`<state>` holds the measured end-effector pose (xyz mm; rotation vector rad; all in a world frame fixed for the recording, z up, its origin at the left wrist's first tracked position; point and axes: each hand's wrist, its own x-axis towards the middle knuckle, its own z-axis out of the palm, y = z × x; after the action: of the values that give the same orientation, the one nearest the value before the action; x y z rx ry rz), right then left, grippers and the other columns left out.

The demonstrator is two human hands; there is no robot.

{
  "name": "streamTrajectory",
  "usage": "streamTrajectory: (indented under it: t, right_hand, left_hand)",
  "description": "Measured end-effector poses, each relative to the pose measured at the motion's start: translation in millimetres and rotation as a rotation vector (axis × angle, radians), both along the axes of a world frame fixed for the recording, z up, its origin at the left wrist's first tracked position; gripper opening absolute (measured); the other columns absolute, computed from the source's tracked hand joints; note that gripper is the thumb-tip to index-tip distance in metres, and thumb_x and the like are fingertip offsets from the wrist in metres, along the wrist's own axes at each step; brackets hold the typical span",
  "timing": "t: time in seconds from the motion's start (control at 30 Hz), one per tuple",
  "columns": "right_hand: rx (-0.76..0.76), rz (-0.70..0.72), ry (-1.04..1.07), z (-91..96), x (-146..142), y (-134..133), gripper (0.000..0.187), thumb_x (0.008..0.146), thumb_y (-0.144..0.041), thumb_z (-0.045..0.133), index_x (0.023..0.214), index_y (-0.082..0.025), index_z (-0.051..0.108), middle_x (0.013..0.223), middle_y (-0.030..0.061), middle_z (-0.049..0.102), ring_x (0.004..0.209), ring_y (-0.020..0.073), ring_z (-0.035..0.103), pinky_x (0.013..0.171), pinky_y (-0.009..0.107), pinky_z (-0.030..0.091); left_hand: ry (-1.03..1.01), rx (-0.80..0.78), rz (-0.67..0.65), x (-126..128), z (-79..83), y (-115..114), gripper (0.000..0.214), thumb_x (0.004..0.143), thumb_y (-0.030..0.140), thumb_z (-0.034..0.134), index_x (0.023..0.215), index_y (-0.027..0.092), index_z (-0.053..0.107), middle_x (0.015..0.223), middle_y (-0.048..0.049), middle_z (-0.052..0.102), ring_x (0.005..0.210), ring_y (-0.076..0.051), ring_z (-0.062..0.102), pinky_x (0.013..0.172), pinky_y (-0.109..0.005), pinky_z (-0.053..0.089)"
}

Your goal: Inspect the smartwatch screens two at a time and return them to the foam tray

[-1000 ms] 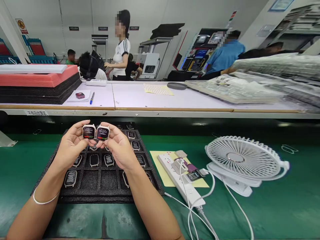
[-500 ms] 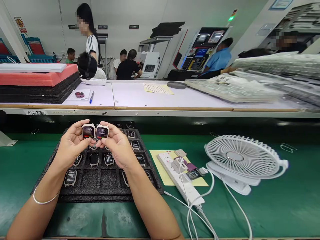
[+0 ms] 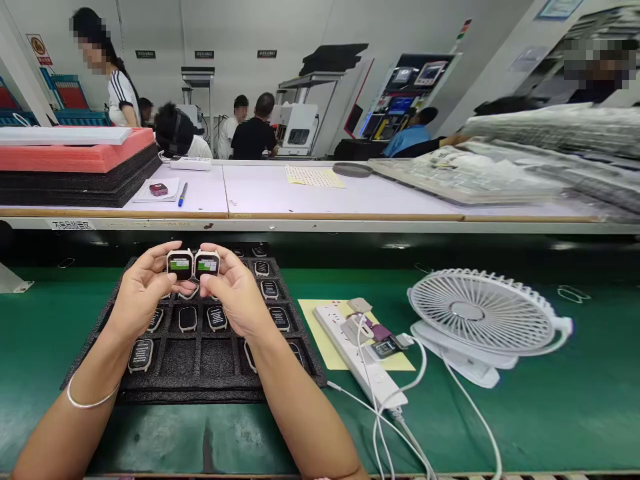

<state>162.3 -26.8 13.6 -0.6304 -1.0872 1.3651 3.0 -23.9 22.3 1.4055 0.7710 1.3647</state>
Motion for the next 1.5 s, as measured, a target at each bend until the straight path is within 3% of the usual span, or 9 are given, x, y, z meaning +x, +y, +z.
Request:
streamTrajectory:
  t: [0.23, 0.87, 1.0, 1.17, 1.33, 1.5]
  right_hand:
    - [0.008, -0.037, -0.021, -3.7, -0.8, 3.3, 0.036, 0.073, -0.025, 0.076, 0.106, -0.023, 0.063, 0.085, -0.0027, 0.058, 0.057, 0.0072, 0.051, 0.054, 0.023, 0.044]
    - [0.003, -0.06, -0.014, -2.4, -2.3, 1.4, 0.041, 0.067, -0.016, 0.075, 0.106, -0.023, 0.063, 0.085, -0.0026, 0.061, 0.062, 0.008, 0.049, 0.055, 0.021, 0.044]
    - [0.008, -0.031, 0.003, -3.9, -1.4, 3.8, 0.037, 0.072, -0.021, 0.075, 0.108, -0.023, 0.064, 0.087, -0.0022, 0.062, 0.059, 0.008, 0.052, 0.056, 0.024, 0.045]
    - [0.002, 0.046, 0.108, -4.1, -1.4, 8.2, 0.031, 0.086, -0.042, 0.063, 0.107, -0.021, 0.065, 0.085, 0.0026, 0.067, 0.056, 0.0119, 0.057, 0.054, 0.028, 0.047]
    - [0.025, 0.077, 0.089, 10.8, -1.4, 13.4, 0.028, 0.087, -0.038, 0.061, 0.109, -0.021, 0.062, 0.082, 0.0027, 0.07, 0.052, 0.0125, 0.059, 0.052, 0.027, 0.046]
    - [0.115, 0.13, 0.063, 44.6, -3.8, 24.1, 0.026, 0.084, -0.04, 0.061, 0.103, -0.021, 0.06, 0.077, 0.0003, 0.068, 0.052, 0.0123, 0.059, 0.05, 0.026, 0.045]
  left_hand:
    - [-0.011, -0.046, 0.014, 1.7, 0.7, -0.5, 0.042, 0.081, 0.024, 0.064, 0.122, 0.016, 0.059, 0.105, -0.006, 0.07, 0.063, -0.013, 0.073, 0.064, -0.027, 0.064]
    - [-0.05, -0.078, -0.025, -1.5, -2.2, 0.7, 0.044, 0.078, 0.019, 0.059, 0.122, 0.018, 0.062, 0.108, -0.0053, 0.07, 0.068, -0.016, 0.074, 0.067, -0.031, 0.065]
    - [-0.055, -0.078, -0.027, -2.3, -1.5, 2.1, 0.046, 0.078, 0.019, 0.06, 0.124, 0.018, 0.062, 0.108, -0.0051, 0.07, 0.068, -0.015, 0.073, 0.067, -0.03, 0.064]
    - [-0.09, -0.089, -0.015, -4.4, 2.8, 1.5, 0.053, 0.077, 0.023, 0.061, 0.129, 0.016, 0.059, 0.104, -0.0056, 0.071, 0.066, -0.015, 0.073, 0.066, -0.029, 0.063]
    - [-0.121, -0.061, 0.001, -6.0, 16.9, -2.0, 0.066, 0.074, 0.023, 0.064, 0.138, 0.015, 0.051, 0.094, -0.0036, 0.07, 0.064, -0.015, 0.072, 0.064, -0.028, 0.062]
    - [-0.103, 0.038, 0.017, -7.4, 45.1, 0.4, 0.06, 0.072, 0.021, 0.066, 0.131, 0.016, 0.057, 0.09, -0.0006, 0.067, 0.064, -0.013, 0.072, 0.065, -0.026, 0.061]
